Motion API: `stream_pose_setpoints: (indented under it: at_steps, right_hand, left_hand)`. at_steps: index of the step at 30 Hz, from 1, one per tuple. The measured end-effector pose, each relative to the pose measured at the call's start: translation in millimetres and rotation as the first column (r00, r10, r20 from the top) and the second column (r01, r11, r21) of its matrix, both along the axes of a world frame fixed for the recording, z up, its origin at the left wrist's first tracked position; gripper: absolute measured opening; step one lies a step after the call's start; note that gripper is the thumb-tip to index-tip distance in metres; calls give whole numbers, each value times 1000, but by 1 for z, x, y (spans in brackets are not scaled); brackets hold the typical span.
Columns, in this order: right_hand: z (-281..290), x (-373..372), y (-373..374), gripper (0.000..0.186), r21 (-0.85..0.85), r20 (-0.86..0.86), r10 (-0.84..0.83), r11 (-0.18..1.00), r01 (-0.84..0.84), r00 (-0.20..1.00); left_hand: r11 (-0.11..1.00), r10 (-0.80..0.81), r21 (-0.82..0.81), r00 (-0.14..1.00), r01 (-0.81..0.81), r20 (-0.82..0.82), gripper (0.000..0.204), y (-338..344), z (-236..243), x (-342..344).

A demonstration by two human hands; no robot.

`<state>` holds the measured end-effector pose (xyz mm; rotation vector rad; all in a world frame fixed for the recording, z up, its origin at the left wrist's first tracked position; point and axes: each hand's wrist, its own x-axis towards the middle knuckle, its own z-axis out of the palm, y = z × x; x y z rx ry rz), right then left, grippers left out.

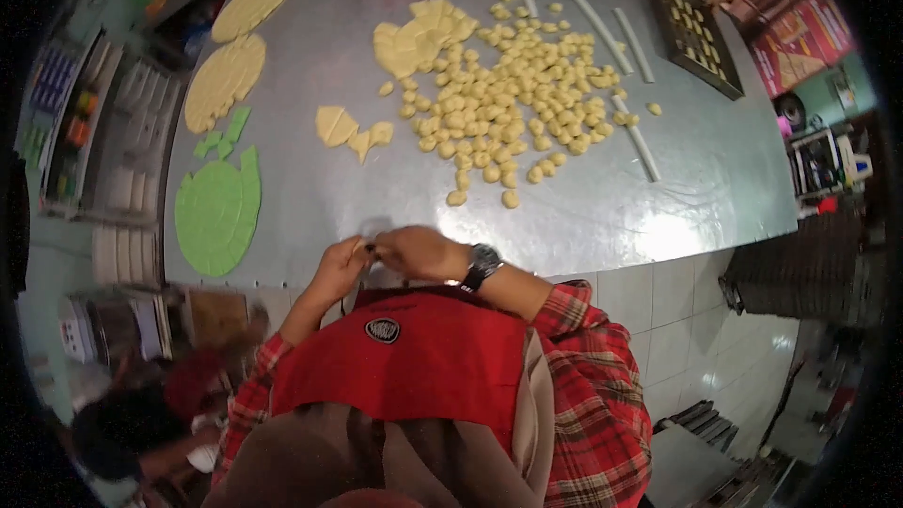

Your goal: Shaping and organizing small balls and larger pieces of dough on a metal preparation table in a commercial kitchen.

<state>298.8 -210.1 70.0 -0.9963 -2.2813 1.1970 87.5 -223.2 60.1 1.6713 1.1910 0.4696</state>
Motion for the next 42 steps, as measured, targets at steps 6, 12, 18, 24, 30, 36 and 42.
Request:
stream_pose_setpoints:
  at_steps: [6,12,18,24,30,36,42]
  right_hand:
    - [21,43,18,22,-675,-393,-411,736,45,823]
    - [-98,16,-4,49,435,439,-161,899,-53,884]
    - [-75,-32,62,49,509,294,-299,853,116,908]
    - [-80,28,4,46,365,231,-64,931,-26,971]
    - [-29,16,12,35,93,-118,-379,916,390,918]
    - [73,158,121,27,644,171,-774,556,526,609]
    - [62,143,117,58,762,30,-717,468,448,697]
  left_hand:
    - [886,440,104,890,-452,123,23,48,-16,-46]
    - [836,284,544,797,65,-532,56,24,-70,-1]
    - [724,378,689,847,-18,-374,55,103,-78,-4]
    - [824,283,563,905,-61,-316,36,41,-78,-53]
    - [860,494,-447,622,-246,607,13,36,-36,47]
    - [913,365,283,896,-293,-251,35,129,-14,11]
    - [867,408,457,809,-199,-423,33,171,-36,50]
